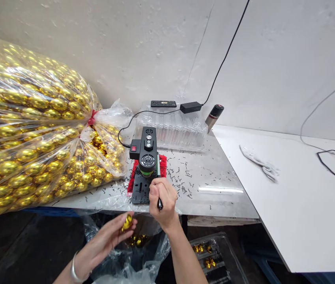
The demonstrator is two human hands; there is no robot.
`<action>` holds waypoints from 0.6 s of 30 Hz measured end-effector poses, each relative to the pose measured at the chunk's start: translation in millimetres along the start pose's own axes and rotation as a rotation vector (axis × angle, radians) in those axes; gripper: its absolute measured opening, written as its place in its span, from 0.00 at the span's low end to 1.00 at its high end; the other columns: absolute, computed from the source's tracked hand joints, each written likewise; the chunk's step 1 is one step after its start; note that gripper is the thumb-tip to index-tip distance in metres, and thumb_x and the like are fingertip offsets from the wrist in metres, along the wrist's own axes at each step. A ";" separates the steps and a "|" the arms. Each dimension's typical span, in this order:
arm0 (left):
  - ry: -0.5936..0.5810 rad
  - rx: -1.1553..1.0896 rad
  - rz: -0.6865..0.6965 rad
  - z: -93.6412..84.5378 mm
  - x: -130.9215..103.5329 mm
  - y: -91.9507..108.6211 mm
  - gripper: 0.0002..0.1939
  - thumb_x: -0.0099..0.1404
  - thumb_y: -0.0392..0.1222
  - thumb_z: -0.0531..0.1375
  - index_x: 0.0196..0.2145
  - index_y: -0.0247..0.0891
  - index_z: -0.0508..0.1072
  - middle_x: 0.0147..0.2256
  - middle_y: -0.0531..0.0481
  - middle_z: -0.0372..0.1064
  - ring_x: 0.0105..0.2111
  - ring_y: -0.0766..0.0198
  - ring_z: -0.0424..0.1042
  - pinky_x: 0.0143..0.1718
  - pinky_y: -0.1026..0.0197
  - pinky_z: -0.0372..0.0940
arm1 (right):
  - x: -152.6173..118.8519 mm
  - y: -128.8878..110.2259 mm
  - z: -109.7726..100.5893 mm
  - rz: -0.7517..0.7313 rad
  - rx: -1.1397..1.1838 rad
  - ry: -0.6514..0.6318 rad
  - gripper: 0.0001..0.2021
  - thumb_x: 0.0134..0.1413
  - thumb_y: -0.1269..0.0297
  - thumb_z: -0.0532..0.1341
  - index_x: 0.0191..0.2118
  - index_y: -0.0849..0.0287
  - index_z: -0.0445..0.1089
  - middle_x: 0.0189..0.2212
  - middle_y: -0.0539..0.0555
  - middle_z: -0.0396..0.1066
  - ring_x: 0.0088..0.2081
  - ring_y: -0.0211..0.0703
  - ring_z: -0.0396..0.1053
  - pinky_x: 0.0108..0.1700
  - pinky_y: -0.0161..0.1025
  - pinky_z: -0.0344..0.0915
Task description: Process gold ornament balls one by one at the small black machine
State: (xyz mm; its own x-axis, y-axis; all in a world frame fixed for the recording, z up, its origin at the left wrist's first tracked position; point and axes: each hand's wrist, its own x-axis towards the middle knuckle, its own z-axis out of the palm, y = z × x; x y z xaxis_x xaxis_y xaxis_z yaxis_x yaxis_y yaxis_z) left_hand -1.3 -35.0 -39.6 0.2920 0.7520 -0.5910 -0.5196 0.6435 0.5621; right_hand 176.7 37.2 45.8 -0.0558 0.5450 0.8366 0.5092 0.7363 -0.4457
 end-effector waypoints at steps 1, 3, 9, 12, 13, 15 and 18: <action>0.001 0.058 0.065 7.0 1.5 13.4 0.20 0.58 0.48 0.65 0.46 0.36 0.74 0.41 0.44 0.75 0.38 0.62 0.74 0.35 0.65 0.67 | 0.0 -0.1 0.3 -0.001 -0.001 0.002 0.13 0.58 0.79 0.50 0.25 0.57 0.59 0.22 0.50 0.62 0.29 0.38 0.63 0.29 0.36 0.59; 0.015 0.120 0.183 19.1 11.3 36.3 0.21 0.60 0.50 0.63 0.47 0.38 0.73 0.42 0.46 0.75 0.35 0.66 0.72 0.28 0.68 0.64 | 0.2 -0.1 0.5 -0.001 0.000 0.003 0.13 0.58 0.79 0.50 0.25 0.57 0.60 0.22 0.50 0.62 0.29 0.38 0.63 0.29 0.36 0.59; 0.111 0.103 0.392 36.4 66.3 60.8 0.17 0.56 0.44 0.64 0.42 0.36 0.71 0.38 0.46 0.75 0.38 0.64 0.74 0.43 0.60 0.68 | 0.2 0.5 -1.8 -0.014 -0.007 -0.020 0.12 0.58 0.79 0.51 0.26 0.57 0.60 0.21 0.50 0.62 0.30 0.38 0.64 0.30 0.36 0.60; 0.165 0.275 0.549 39.4 86.6 55.0 0.20 0.54 0.48 0.65 0.43 0.36 0.70 0.40 0.45 0.74 0.41 0.61 0.73 0.47 0.57 0.67 | -0.8 0.9 -2.4 -0.004 0.000 -0.038 0.12 0.58 0.79 0.50 0.27 0.57 0.60 0.22 0.50 0.62 0.30 0.38 0.64 0.29 0.36 0.60; 0.180 0.351 0.597 40.2 91.2 52.2 0.21 0.54 0.49 0.65 0.43 0.36 0.69 0.41 0.45 0.74 0.42 0.60 0.73 0.47 0.56 0.67 | -1.2 1.1 -2.4 -0.004 0.005 -0.039 0.12 0.58 0.79 0.50 0.27 0.57 0.60 0.21 0.50 0.62 0.30 0.38 0.64 0.30 0.36 0.60; 0.198 0.505 0.690 41.6 97.5 46.4 0.21 0.55 0.49 0.63 0.44 0.36 0.69 0.43 0.43 0.74 0.44 0.59 0.72 0.48 0.55 0.65 | -1.8 1.6 -2.2 -0.011 0.009 -0.036 0.11 0.57 0.79 0.51 0.27 0.57 0.60 0.21 0.50 0.62 0.30 0.38 0.64 0.30 0.36 0.61; 0.247 0.748 0.795 42.2 101.1 39.6 0.18 0.58 0.48 0.62 0.44 0.37 0.71 0.44 0.43 0.74 0.45 0.57 0.72 0.50 0.52 0.63 | -2.1 2.3 -2.2 -0.023 0.006 -0.032 0.11 0.57 0.78 0.51 0.27 0.57 0.60 0.21 0.50 0.62 0.30 0.39 0.64 0.30 0.36 0.61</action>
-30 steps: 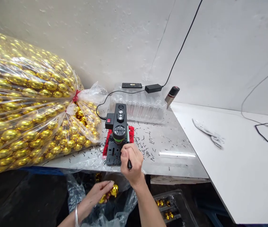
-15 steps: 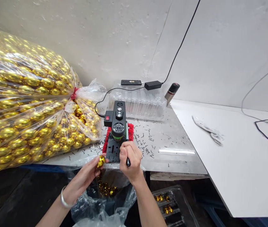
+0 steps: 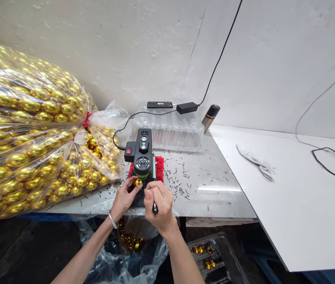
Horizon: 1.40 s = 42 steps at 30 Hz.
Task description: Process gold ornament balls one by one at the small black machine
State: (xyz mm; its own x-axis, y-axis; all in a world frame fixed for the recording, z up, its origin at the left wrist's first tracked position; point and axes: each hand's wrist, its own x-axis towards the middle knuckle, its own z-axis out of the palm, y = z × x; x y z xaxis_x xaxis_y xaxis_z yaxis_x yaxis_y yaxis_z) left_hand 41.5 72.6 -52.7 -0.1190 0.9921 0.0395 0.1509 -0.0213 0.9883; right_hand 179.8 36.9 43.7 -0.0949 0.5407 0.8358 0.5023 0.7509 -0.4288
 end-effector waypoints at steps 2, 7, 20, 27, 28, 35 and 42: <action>0.007 0.144 0.054 0.9 -2.1 -1.8 0.17 0.59 0.47 0.61 0.44 0.38 0.72 0.44 0.43 0.74 0.46 0.56 0.71 0.52 0.50 0.62 | -0.1 0.3 -0.3 0.000 -0.002 -0.007 0.11 0.57 0.78 0.51 0.27 0.57 0.60 0.21 0.50 0.63 0.30 0.39 0.64 0.30 0.36 0.61; 0.009 0.311 0.123 0.9 -6.5 -2.7 0.16 0.62 0.45 0.59 0.47 0.41 0.73 0.46 0.46 0.74 0.47 0.56 0.70 0.52 0.50 0.60 | -1.7 0.8 0.4 0.004 0.000 0.001 0.11 0.57 0.78 0.51 0.27 0.57 0.61 0.21 0.50 0.63 0.30 0.39 0.65 0.30 0.36 0.62; -0.050 0.500 0.241 0.6 -7.2 -3.1 0.15 0.62 0.43 0.60 0.47 0.43 0.73 0.42 0.48 0.74 0.45 0.56 0.69 0.53 0.50 0.58 | -9.7 2.7 2.5 0.020 0.003 0.023 0.10 0.57 0.76 0.50 0.28 0.58 0.62 0.24 0.52 0.66 0.30 0.40 0.67 0.31 0.37 0.64; -0.035 0.504 0.250 1.1 -5.6 -5.8 0.15 0.61 0.44 0.62 0.46 0.42 0.74 0.40 0.47 0.74 0.44 0.56 0.69 0.52 0.50 0.59 | -34.8 22.9 13.0 -0.098 -0.043 0.007 0.12 0.62 0.70 0.47 0.28 0.57 0.61 0.25 0.53 0.65 0.29 0.40 0.65 0.33 0.41 0.65; -0.037 0.505 0.250 1.2 -5.8 -6.1 0.15 0.61 0.44 0.62 0.46 0.42 0.74 0.40 0.47 0.74 0.44 0.56 0.69 0.52 0.50 0.59 | -37.3 25.0 14.4 -0.106 -0.056 0.011 0.12 0.63 0.69 0.46 0.28 0.57 0.60 0.25 0.53 0.65 0.29 0.40 0.65 0.35 0.42 0.65; -0.037 0.514 0.261 2.0 -6.7 -7.6 0.15 0.61 0.43 0.62 0.46 0.42 0.73 0.40 0.48 0.73 0.44 0.57 0.69 0.53 0.50 0.58 | -48.9 30.9 25.7 -0.083 -0.054 0.107 0.14 0.65 0.67 0.45 0.28 0.57 0.59 0.25 0.50 0.63 0.28 0.37 0.65 0.42 0.44 0.67; -0.027 0.494 0.263 1.6 -6.6 -8.9 0.15 0.60 0.44 0.62 0.46 0.42 0.74 0.39 0.48 0.73 0.43 0.56 0.69 0.51 0.50 0.60 | -59.0 39.3 34.2 -0.132 -0.089 0.083 0.14 0.65 0.68 0.45 0.27 0.57 0.59 0.26 0.50 0.64 0.29 0.36 0.66 0.40 0.41 0.67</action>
State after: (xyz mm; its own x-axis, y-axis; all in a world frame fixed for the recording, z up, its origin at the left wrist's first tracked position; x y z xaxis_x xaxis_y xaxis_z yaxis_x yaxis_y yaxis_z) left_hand 42.5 66.4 -62.0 0.0087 0.9641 0.2655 0.6146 -0.2146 0.7591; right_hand 175.8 47.4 -34.2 -0.0953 0.4035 0.9100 0.5648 0.7747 -0.2844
